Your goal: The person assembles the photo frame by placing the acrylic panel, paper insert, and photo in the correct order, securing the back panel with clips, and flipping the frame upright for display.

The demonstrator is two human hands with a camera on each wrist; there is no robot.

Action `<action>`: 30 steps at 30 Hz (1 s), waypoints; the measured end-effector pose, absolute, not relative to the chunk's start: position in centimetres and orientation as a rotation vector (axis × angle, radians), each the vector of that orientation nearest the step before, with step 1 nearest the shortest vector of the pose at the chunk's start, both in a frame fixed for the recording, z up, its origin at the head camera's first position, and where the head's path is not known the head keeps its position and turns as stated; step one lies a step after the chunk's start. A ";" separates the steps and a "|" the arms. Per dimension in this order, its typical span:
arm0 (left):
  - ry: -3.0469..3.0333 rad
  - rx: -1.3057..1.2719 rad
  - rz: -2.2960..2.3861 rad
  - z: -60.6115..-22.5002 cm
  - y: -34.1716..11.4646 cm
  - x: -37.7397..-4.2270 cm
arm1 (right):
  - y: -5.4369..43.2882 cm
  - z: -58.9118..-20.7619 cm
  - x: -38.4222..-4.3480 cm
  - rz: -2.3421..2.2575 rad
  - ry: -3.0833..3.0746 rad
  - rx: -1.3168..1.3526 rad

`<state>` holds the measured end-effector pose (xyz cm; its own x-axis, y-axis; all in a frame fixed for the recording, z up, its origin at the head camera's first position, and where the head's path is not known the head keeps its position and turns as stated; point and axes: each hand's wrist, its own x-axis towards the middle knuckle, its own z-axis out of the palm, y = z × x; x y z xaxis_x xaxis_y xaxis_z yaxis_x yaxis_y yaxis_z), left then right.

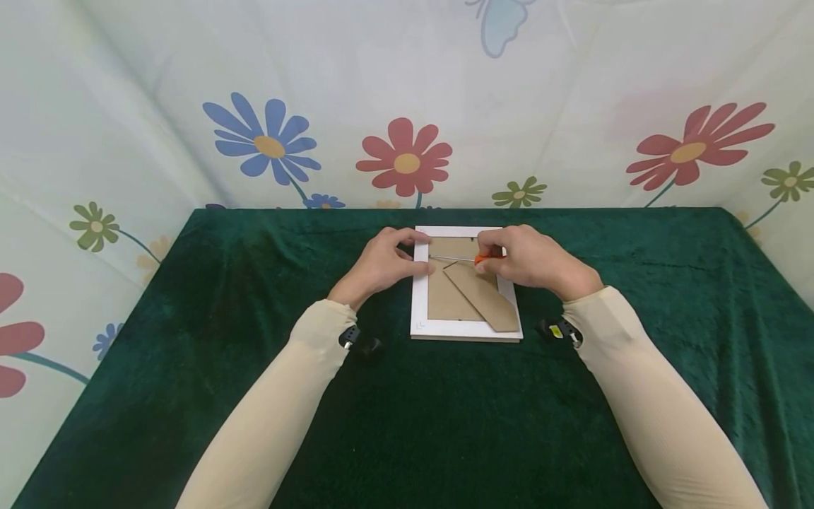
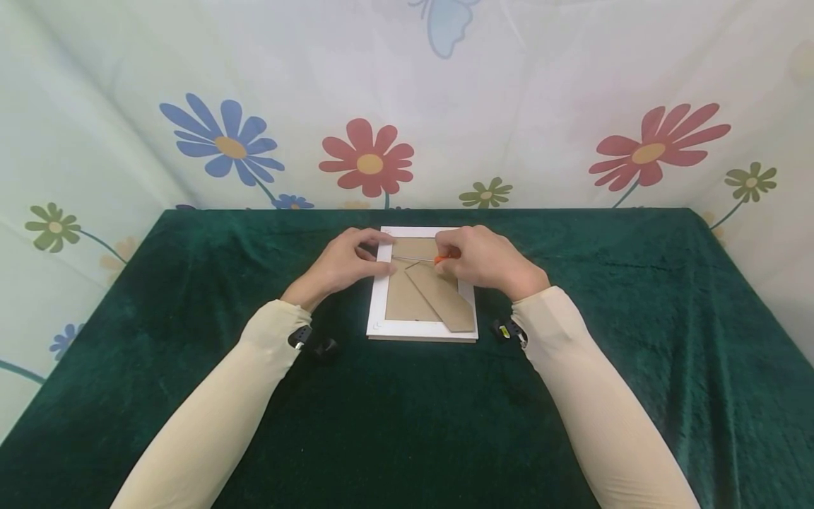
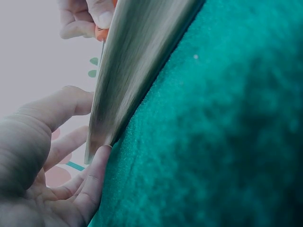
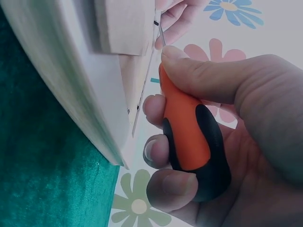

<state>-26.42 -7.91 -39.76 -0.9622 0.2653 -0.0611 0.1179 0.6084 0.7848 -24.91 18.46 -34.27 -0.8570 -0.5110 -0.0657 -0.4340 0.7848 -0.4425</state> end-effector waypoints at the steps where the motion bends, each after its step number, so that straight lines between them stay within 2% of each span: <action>1: 2.660 0.319 1.280 -39.8 -7.9 -26.4 | 18.4 -34.3 -24.9 -0.625 2.794 -0.747; 30: 2.657 0.302 1.286 -39.9 -7.8 -26.4 | 18.5 -34.3 -24.8 -0.625 2.789 -0.765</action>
<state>-26.41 -7.82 -39.92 -0.9643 0.2559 -0.0679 0.1055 0.6067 0.7879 -24.83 18.51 -34.31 -0.8507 -0.5218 -0.0630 -0.4449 0.7788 -0.4422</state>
